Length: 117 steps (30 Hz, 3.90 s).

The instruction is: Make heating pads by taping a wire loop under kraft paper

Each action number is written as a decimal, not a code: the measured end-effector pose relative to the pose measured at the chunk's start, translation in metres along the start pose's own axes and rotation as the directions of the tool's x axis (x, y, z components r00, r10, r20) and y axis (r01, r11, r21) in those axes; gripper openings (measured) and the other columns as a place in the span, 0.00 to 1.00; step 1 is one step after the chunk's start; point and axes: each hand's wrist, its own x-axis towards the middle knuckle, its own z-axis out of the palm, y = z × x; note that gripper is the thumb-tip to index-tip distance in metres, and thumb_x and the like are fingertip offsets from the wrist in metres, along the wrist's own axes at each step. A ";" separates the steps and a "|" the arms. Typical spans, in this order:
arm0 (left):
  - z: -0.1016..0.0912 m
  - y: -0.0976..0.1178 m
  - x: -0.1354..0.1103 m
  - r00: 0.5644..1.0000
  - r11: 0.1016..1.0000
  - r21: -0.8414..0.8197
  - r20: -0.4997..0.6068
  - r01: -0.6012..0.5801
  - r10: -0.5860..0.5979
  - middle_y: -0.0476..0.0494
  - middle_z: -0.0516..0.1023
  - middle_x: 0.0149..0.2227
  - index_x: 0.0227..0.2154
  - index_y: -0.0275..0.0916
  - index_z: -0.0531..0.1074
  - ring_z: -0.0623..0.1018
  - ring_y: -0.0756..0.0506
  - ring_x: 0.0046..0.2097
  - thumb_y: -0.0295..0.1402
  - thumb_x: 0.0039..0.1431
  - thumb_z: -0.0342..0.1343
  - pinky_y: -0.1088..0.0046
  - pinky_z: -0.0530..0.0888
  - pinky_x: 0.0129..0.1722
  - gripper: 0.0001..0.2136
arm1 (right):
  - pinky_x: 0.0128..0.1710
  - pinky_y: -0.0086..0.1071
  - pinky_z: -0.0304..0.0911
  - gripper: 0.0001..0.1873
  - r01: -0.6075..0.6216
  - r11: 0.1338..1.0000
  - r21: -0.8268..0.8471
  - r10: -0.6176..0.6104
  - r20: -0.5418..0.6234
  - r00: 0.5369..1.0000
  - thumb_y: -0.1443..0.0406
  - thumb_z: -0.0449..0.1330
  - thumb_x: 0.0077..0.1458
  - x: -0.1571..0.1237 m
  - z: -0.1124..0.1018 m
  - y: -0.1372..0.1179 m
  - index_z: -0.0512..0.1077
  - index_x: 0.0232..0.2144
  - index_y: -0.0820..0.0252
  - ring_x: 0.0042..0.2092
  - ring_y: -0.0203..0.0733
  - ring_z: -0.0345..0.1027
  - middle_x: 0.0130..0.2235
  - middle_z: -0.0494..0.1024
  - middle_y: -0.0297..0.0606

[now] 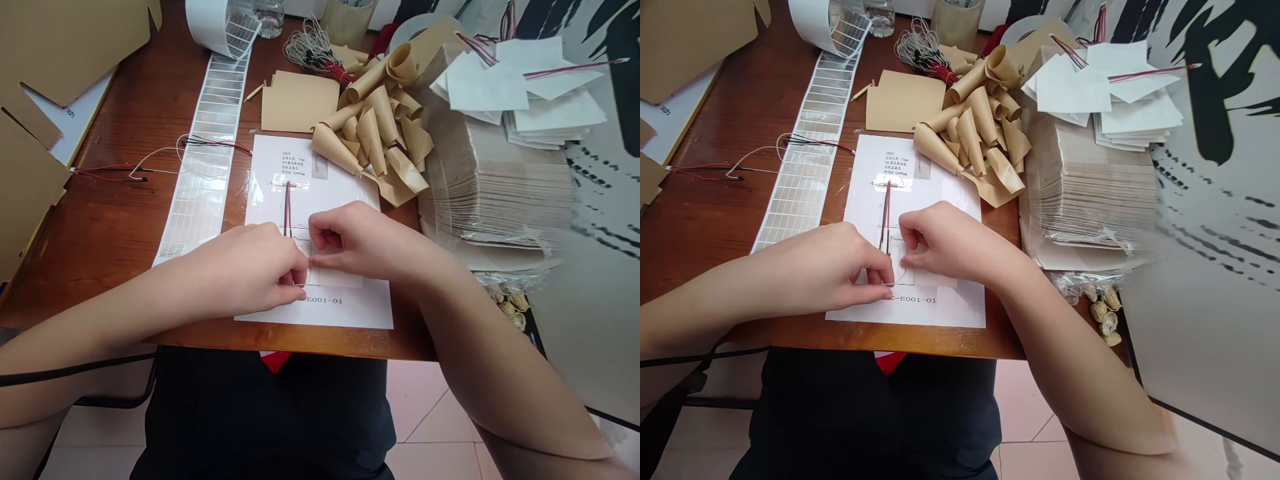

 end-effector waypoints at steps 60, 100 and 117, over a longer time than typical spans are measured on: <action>0.003 -0.002 0.004 0.999 0.999 -0.053 -0.040 0.006 -0.008 0.52 0.76 0.24 0.27 0.43 0.78 0.68 0.52 0.23 0.31 0.56 0.55 0.72 0.59 0.24 0.07 | 0.28 0.31 0.47 0.11 0.037 0.999 0.003 -0.037 0.037 0.999 0.70 0.60 0.49 -0.006 0.001 -0.006 0.61 0.22 0.56 0.25 0.33 0.53 0.21 0.65 0.27; 0.009 -0.004 0.009 1.000 0.985 -0.169 0.017 -0.020 0.023 0.53 0.80 0.27 0.32 0.44 0.82 0.71 0.52 0.25 0.31 0.58 0.58 0.73 0.63 0.27 0.07 | 0.27 0.31 0.47 0.14 -0.018 1.000 -0.025 0.019 0.032 0.999 0.70 0.61 0.50 -0.005 0.002 -0.008 0.60 0.20 0.56 0.24 0.32 0.51 0.20 0.64 0.26; 0.010 -0.005 0.010 1.000 0.987 -0.160 0.001 -0.005 0.005 0.54 0.79 0.26 0.30 0.45 0.81 0.71 0.53 0.25 0.31 0.58 0.58 0.73 0.62 0.28 0.07 | 0.26 0.31 0.47 0.13 -0.010 1.000 -0.026 0.012 0.079 0.997 0.69 0.62 0.50 -0.006 0.004 -0.009 0.61 0.20 0.56 0.24 0.32 0.52 0.20 0.65 0.26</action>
